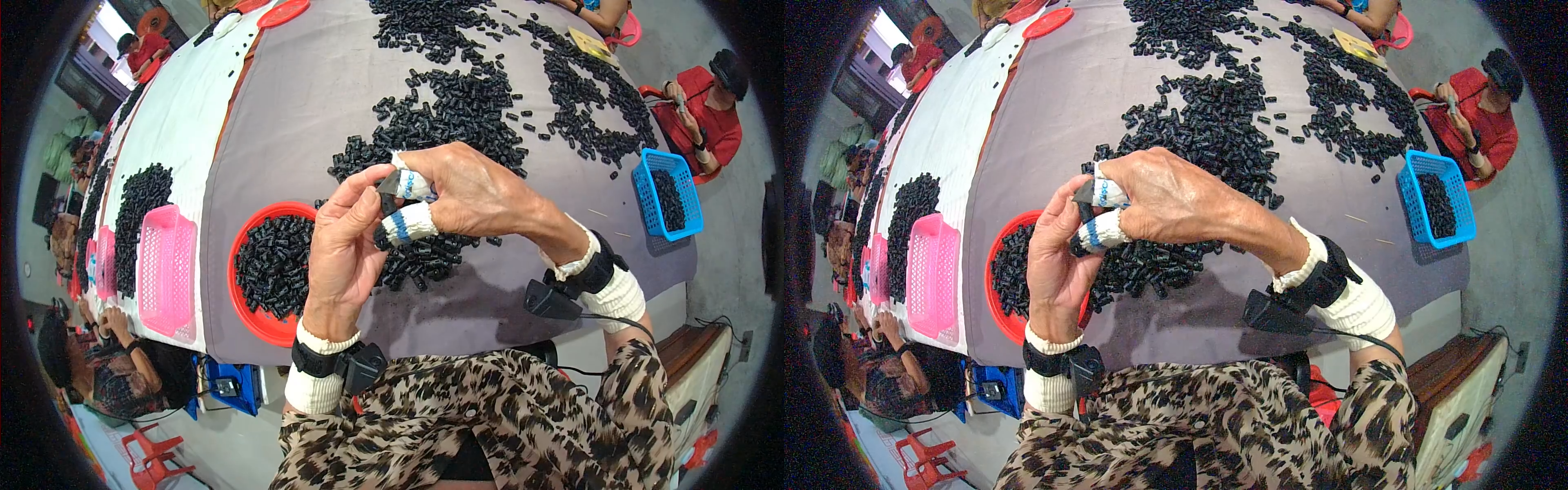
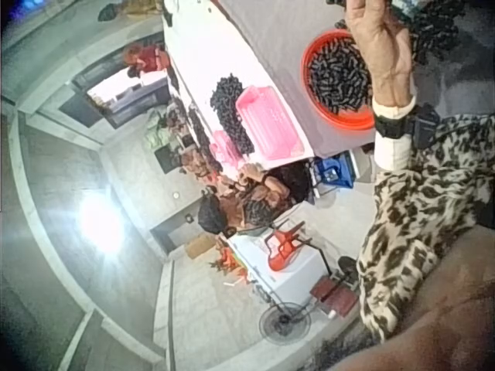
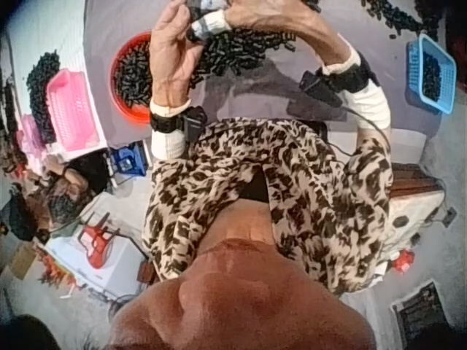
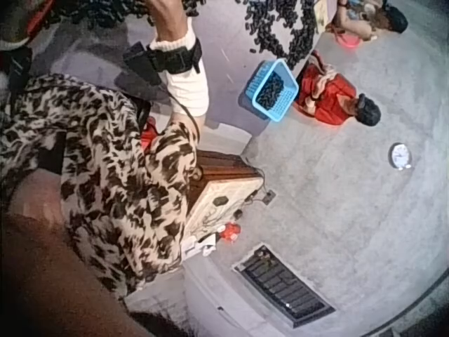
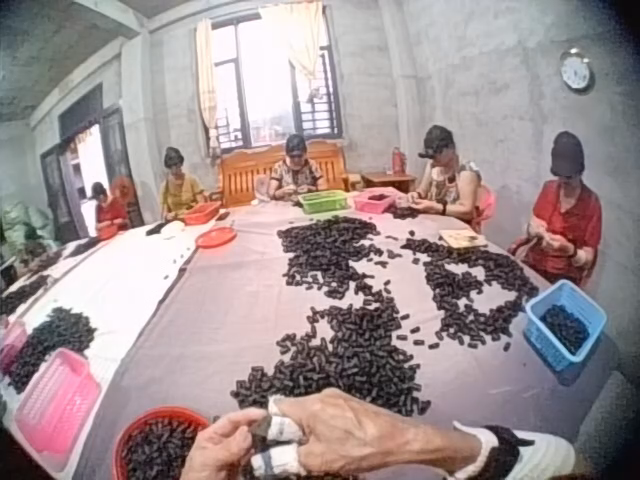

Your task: Assembling small black plastic components by hand at a factory workstation.

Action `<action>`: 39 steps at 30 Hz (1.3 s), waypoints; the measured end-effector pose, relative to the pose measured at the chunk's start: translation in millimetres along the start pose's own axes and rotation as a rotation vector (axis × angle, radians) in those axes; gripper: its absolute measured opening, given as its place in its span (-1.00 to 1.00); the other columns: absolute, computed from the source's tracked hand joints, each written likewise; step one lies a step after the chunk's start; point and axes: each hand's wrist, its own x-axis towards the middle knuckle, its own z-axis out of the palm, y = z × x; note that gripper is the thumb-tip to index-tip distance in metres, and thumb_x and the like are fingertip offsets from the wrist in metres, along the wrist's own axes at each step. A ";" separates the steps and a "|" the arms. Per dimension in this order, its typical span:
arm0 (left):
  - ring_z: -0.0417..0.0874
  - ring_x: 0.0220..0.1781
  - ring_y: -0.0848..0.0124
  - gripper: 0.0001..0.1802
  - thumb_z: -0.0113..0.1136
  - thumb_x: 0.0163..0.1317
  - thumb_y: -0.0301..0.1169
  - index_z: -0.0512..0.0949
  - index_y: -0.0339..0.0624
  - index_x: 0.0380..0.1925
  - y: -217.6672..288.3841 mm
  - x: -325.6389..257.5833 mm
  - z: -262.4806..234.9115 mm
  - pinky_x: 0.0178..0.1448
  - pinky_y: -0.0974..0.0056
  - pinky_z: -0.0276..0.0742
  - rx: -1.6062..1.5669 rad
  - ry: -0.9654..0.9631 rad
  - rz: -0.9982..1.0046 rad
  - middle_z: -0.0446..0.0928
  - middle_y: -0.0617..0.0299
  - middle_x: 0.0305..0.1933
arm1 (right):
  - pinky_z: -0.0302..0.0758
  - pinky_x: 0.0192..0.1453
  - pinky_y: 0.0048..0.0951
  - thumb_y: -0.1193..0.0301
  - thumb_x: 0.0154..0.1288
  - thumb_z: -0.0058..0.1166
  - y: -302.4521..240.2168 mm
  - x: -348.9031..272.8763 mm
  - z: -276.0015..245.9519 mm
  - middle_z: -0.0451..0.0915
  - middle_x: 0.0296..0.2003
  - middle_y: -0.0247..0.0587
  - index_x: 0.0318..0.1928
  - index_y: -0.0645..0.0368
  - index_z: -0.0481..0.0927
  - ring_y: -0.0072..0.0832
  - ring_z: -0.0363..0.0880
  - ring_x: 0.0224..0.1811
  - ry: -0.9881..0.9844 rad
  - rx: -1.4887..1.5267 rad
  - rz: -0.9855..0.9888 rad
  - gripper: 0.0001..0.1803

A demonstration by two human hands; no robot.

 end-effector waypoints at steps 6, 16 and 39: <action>0.57 -0.12 0.40 -0.71 0.04 0.21 -0.45 0.41 -0.34 -0.07 1.7 -1.0 3.7 -0.05 0.32 0.52 -0.013 -0.013 -0.021 0.53 0.12 -0.15 | 0.37 -0.35 -0.17 0.35 -0.06 0.03 6.5 0.0 3.2 0.49 -0.54 0.10 -0.44 0.35 0.41 -0.03 0.49 -0.47 0.018 -0.039 -0.027 -0.73; 0.58 -0.15 0.40 -0.71 0.05 0.21 -0.45 0.43 -0.34 -0.09 6.0 -3.1 4.5 -0.07 0.31 0.53 0.048 0.000 -0.013 0.53 0.12 -0.17 | 0.39 -0.33 -0.20 0.48 -0.14 -0.04 6.4 -1.0 9.5 0.49 -0.54 0.13 -0.43 0.37 0.42 -0.01 0.50 -0.44 0.032 -0.034 -0.060 -0.79; 0.56 -0.19 0.49 -0.73 0.06 0.21 -0.45 0.45 -0.32 -0.10 2.0 -5.6 6.9 -0.06 0.37 0.51 0.029 0.035 -0.020 0.54 0.20 -0.20 | 0.40 -0.38 -0.29 0.17 -0.12 0.22 0.2 -2.4 0.7 0.54 -0.54 0.00 -0.43 0.35 0.49 -0.20 0.52 -0.50 0.017 -0.005 0.027 -0.56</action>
